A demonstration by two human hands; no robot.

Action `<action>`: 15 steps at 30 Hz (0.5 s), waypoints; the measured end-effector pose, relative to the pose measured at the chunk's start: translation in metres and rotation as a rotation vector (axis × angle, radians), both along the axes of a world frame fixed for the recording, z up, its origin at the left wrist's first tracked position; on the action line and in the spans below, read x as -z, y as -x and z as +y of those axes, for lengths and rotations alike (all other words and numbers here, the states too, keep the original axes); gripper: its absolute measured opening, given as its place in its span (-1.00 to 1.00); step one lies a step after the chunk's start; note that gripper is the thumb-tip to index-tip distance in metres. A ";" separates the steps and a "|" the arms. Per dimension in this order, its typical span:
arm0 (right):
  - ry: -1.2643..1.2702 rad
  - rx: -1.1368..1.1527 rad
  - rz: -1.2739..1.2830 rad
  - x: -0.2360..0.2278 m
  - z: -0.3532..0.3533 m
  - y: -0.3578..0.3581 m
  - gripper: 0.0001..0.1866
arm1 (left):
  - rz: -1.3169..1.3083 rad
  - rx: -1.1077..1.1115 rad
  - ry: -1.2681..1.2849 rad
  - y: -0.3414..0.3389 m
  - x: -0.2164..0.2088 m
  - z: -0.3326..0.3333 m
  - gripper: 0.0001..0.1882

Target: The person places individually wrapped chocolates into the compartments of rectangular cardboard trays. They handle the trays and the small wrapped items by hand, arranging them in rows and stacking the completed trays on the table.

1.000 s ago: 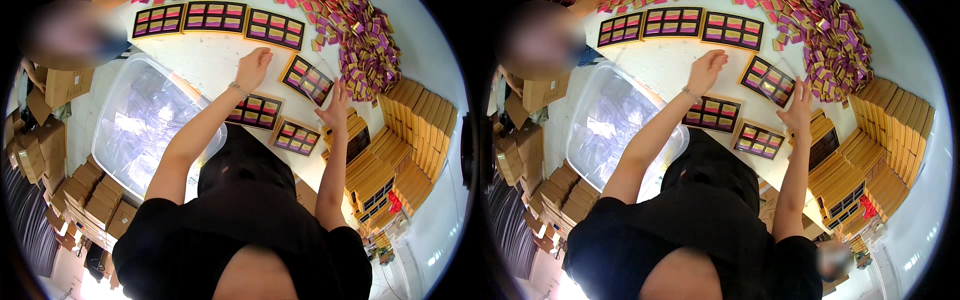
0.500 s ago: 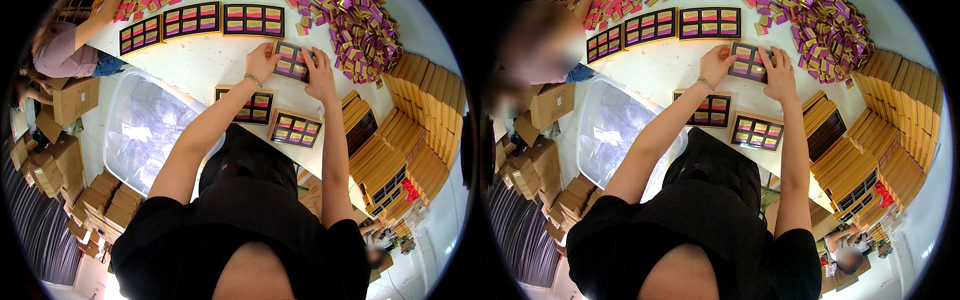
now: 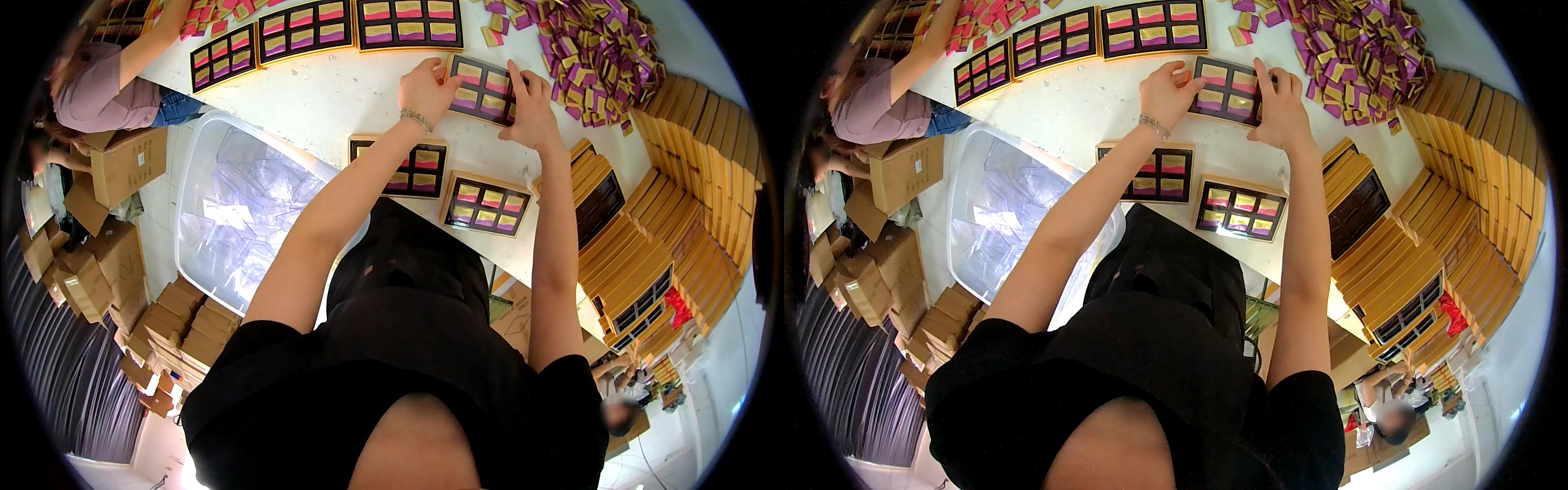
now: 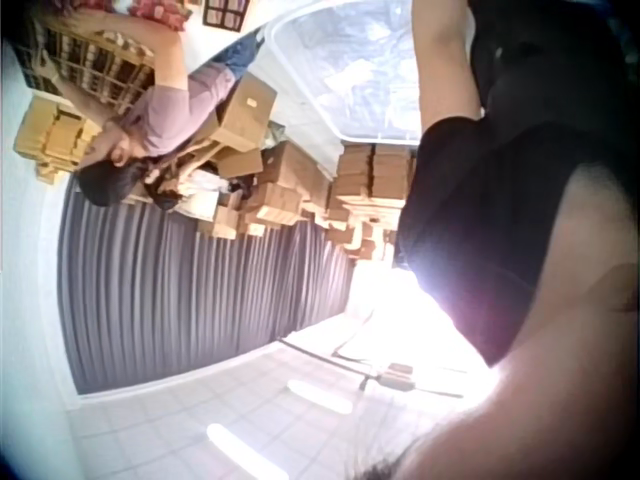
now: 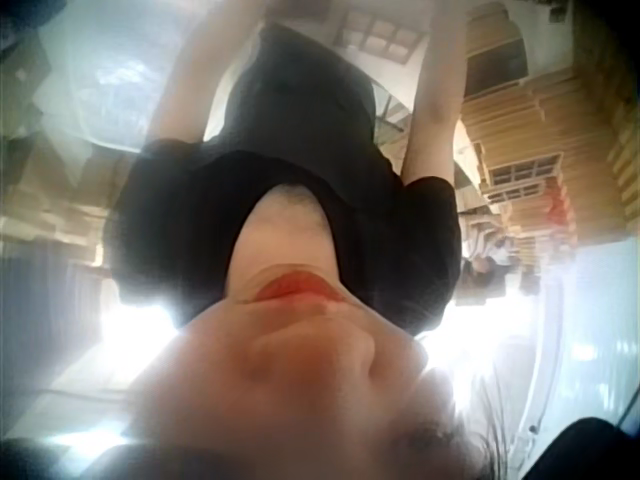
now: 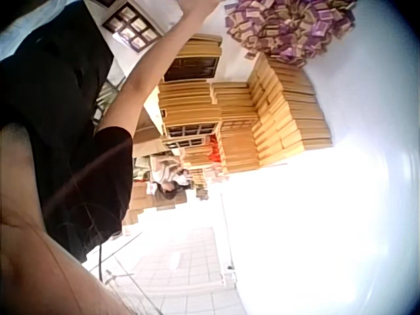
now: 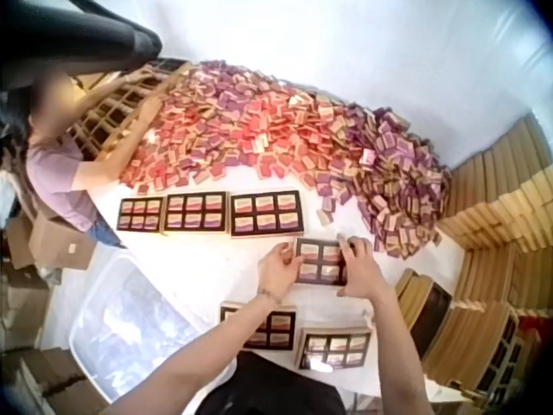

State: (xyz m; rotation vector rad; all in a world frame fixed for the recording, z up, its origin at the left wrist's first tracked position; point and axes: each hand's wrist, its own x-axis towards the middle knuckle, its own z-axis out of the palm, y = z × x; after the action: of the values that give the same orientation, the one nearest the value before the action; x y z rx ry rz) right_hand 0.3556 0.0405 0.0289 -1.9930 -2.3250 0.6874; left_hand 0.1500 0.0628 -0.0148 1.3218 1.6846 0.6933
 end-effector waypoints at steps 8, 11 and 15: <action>-0.141 0.808 1.044 0.061 -0.012 -0.024 -0.62 | 0.142 0.000 -0.166 -0.012 0.011 -0.002 -0.64; -0.159 0.766 0.921 0.070 -0.007 -0.018 -0.66 | 0.179 -0.063 -0.284 -0.021 0.017 -0.009 -0.76; -0.320 0.669 0.530 0.076 0.000 -0.015 -0.71 | 0.203 -0.024 -0.424 -0.022 0.024 -0.006 -0.82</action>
State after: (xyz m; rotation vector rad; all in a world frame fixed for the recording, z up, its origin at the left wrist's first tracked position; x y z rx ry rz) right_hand 0.3708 0.0408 -0.0472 -1.9421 -1.2721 0.6300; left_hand 0.1718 0.0568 -0.0392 1.7153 1.7772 0.9982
